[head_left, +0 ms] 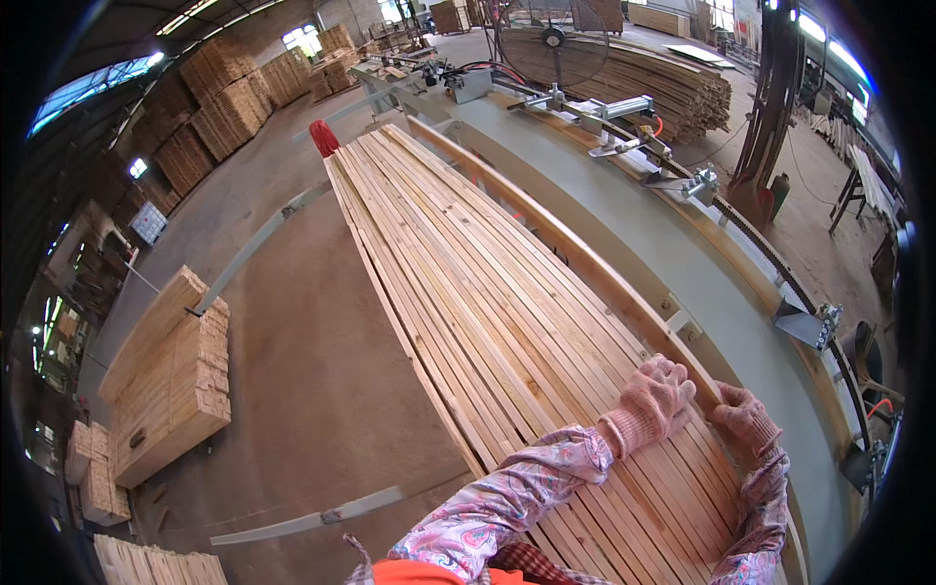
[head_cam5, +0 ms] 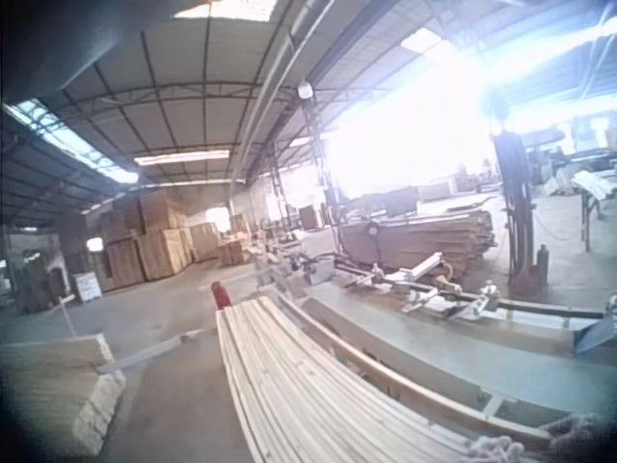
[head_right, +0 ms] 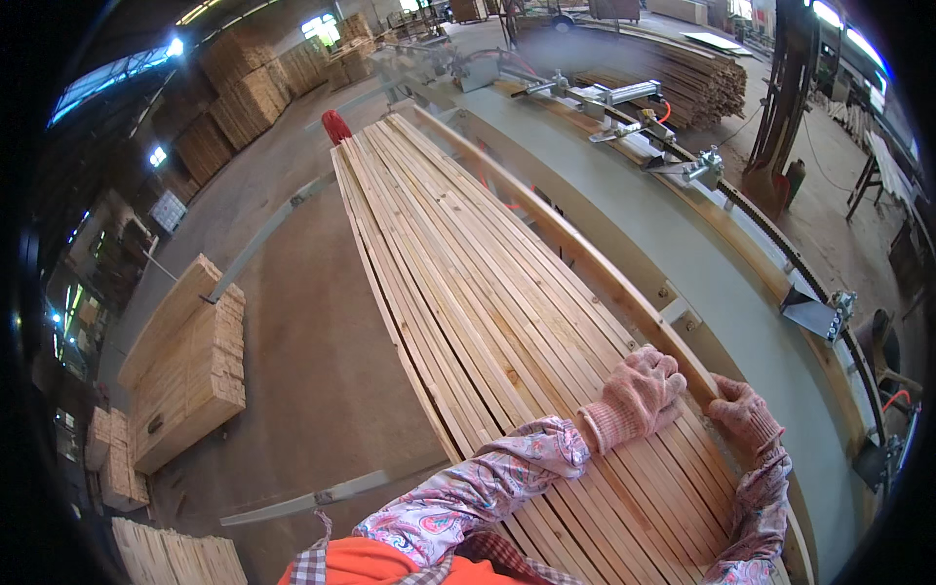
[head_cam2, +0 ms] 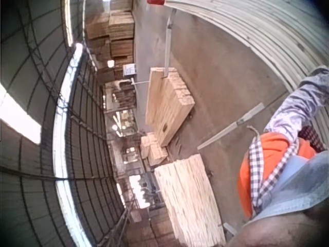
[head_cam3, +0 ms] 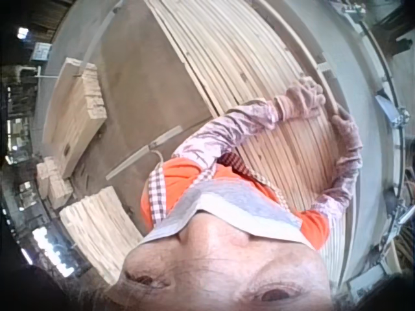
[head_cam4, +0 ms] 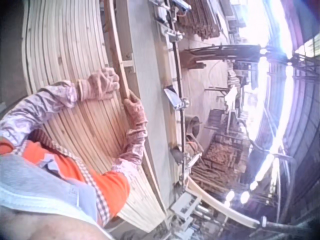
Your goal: The person repeatedly picks up thin wooden planks from a pile and places them onto a conveyor table, stacking them in a neat pile. The person uses both hands to handle the planks and aligns them as they stack.
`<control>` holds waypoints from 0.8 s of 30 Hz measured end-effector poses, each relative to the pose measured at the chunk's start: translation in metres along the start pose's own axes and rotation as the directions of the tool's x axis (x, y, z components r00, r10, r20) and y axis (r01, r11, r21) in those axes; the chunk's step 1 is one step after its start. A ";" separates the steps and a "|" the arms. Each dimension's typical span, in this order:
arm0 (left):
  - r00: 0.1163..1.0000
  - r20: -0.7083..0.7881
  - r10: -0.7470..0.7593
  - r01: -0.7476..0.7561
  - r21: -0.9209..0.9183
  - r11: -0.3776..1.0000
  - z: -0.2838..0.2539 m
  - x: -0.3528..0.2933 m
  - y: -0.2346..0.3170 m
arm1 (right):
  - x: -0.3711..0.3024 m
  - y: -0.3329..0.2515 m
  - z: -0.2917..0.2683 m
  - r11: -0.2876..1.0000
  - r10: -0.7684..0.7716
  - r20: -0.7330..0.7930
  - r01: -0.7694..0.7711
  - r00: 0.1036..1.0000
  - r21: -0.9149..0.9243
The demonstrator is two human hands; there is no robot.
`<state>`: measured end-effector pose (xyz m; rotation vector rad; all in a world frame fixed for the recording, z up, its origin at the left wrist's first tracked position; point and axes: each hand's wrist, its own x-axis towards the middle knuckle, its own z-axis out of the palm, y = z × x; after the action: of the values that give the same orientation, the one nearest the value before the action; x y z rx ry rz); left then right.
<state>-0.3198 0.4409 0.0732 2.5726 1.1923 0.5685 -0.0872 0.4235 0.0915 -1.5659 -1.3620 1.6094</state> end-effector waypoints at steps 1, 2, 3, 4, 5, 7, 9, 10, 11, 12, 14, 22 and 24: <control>1.000 -0.004 -0.001 0.001 -0.001 1.000 0.001 0.000 0.000 | -0.001 0.004 -0.001 0.999 0.032 0.025 -0.031 0.999 -0.036; 1.000 -0.007 -0.003 0.003 -0.002 1.000 0.002 -0.001 -0.001 | -0.002 0.010 -0.003 0.996 0.065 0.050 -0.061 0.997 -0.072; 0.999 -0.042 0.023 -0.023 -0.006 1.000 0.003 -0.001 -0.001 | -0.005 0.013 -0.006 0.989 0.100 0.067 -0.092 0.993 -0.113; 0.996 -0.077 0.048 -0.049 -0.008 0.999 0.004 -0.002 -0.001 | -0.011 0.004 0.010 0.992 -0.028 0.104 0.040 0.994 -0.117; 0.991 -0.112 0.072 -0.074 -0.010 0.997 0.004 -0.001 -0.001 | -0.009 0.011 0.005 0.995 -0.023 0.104 0.033 0.994 -0.095; 0.995 -0.090 0.049 -0.048 0.019 0.999 0.003 0.000 0.001 | -0.003 0.023 -0.003 0.999 -0.012 0.102 0.017 0.995 -0.050; 0.994 -0.111 0.003 0.002 0.044 0.999 0.002 -0.001 0.003 | -0.009 0.007 0.006 0.999 0.000 0.092 0.003 0.996 -0.036; 0.996 -0.083 -0.016 0.019 0.042 0.999 0.001 -0.002 0.002 | -0.010 -0.001 0.012 1.000 0.005 0.092 -0.003 0.996 -0.027; 0.998 -0.054 -0.036 0.038 0.041 0.998 -0.001 -0.003 0.001 | -0.006 0.001 0.011 0.996 0.026 0.083 -0.019 0.996 -0.084; 0.998 -0.025 -0.056 0.057 0.041 0.998 -0.002 -0.004 -0.001 | 0.000 0.006 0.008 0.989 0.046 0.073 -0.035 0.996 -0.140; 0.991 -0.131 0.011 -0.006 0.041 0.999 0.003 0.000 0.002 | -0.005 0.013 -0.003 0.978 0.058 0.019 -0.053 0.998 -0.200; 0.992 0.127 -0.006 -0.006 0.087 0.996 -0.017 0.008 0.007 | -0.005 -0.038 -0.010 0.832 0.272 0.110 -0.176 0.956 -0.527; 0.994 0.103 -0.029 0.018 0.100 0.995 -0.018 0.003 0.002 | 0.028 -0.017 -0.029 0.889 0.378 0.247 -0.276 0.892 -0.365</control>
<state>-0.3244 0.4427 0.0907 2.6299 1.2431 0.3741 -0.0704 0.4630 0.0999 -1.8771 -1.6609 1.9891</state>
